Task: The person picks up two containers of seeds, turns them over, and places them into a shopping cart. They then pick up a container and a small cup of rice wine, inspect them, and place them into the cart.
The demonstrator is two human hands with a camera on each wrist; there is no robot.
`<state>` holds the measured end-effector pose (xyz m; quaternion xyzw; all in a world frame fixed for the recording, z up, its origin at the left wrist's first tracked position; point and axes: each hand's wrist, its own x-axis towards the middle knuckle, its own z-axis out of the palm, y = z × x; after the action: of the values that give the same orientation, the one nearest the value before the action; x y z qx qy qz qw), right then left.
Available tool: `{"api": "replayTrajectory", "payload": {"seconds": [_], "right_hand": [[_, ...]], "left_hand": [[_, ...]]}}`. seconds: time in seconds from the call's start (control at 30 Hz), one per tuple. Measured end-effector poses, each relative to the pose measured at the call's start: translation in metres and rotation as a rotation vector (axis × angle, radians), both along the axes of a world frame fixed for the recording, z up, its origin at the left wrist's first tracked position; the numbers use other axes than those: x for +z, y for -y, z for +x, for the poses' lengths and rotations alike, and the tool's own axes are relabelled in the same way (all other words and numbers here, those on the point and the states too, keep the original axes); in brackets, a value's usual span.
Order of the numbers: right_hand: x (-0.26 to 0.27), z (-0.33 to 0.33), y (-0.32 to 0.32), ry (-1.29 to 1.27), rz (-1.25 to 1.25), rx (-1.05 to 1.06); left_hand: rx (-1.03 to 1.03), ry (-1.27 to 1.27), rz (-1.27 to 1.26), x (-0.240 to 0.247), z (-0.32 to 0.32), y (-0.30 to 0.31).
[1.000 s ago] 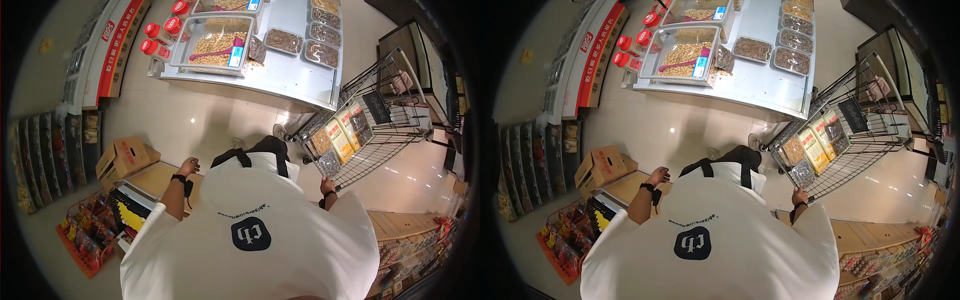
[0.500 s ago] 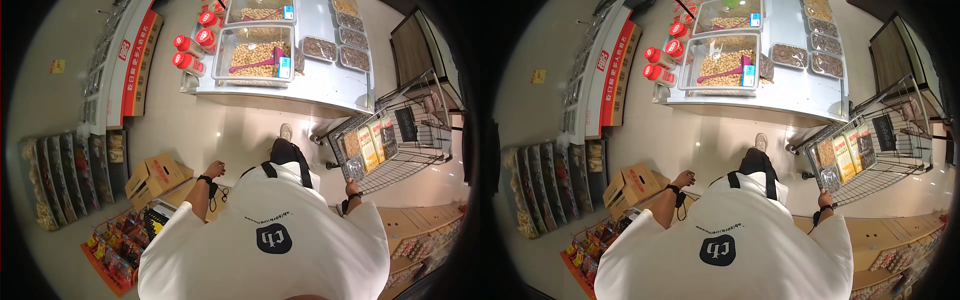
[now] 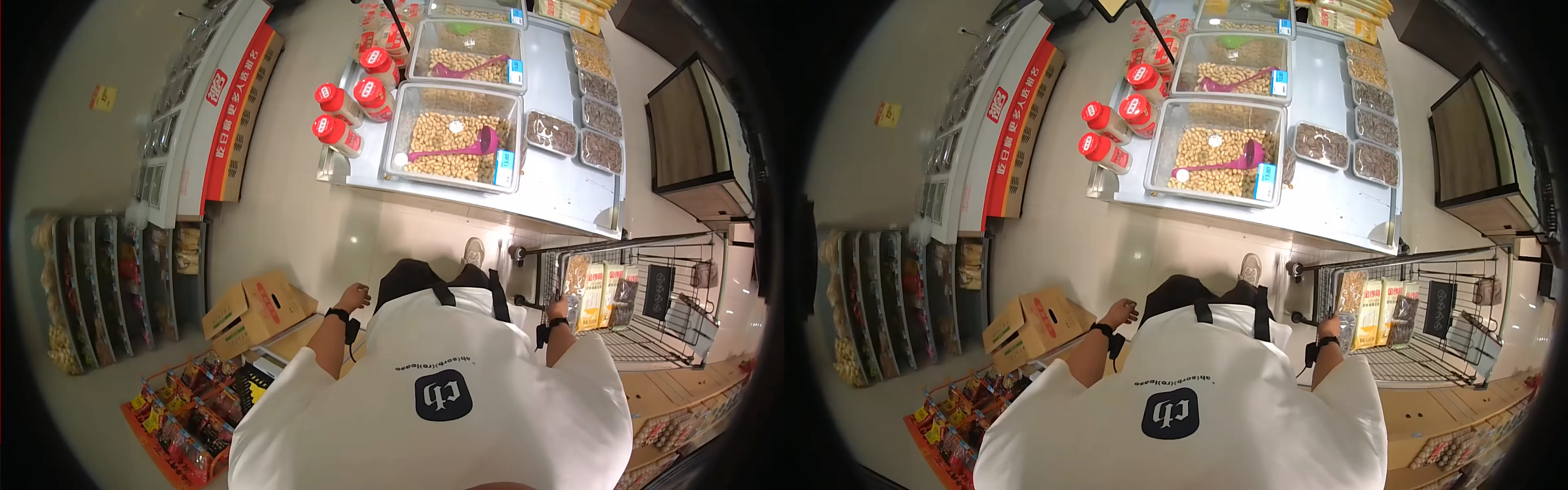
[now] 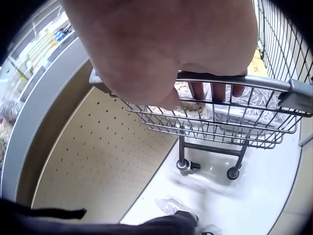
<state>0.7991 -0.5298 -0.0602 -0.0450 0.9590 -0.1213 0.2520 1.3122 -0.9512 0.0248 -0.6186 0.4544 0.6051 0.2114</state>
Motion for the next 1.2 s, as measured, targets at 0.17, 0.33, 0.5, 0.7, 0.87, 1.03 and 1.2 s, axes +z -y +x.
{"api": "replayTrajectory", "payload": {"seconds": [0.17,0.33,0.5,0.7,0.87,1.03,1.2], "right_hand": [[-0.006,-0.022,0.063,0.056,0.172,-0.063],[-0.009,-0.019,0.102,0.062,0.259,0.084],[-0.025,-0.016,0.125,0.065,0.200,0.019],[0.044,0.030,0.193,0.056,0.261,-0.036],[0.040,0.051,0.194,0.065,0.353,-0.079],[0.064,0.066,0.227,0.119,0.320,-0.113],[0.052,0.063,0.256,0.099,0.299,-0.071]], "left_hand": [[-0.055,-0.005,0.118,-0.011,0.025,0.033],[-0.015,-0.003,0.148,-0.023,0.088,0.103],[0.144,0.191,-0.047,-0.018,0.142,0.181],[0.041,0.237,0.076,0.015,0.121,0.205],[-0.062,0.073,0.294,-0.009,0.088,0.194],[0.045,-0.022,0.257,-0.015,0.055,0.207],[0.112,-0.013,0.263,-0.019,0.050,0.224]]}}
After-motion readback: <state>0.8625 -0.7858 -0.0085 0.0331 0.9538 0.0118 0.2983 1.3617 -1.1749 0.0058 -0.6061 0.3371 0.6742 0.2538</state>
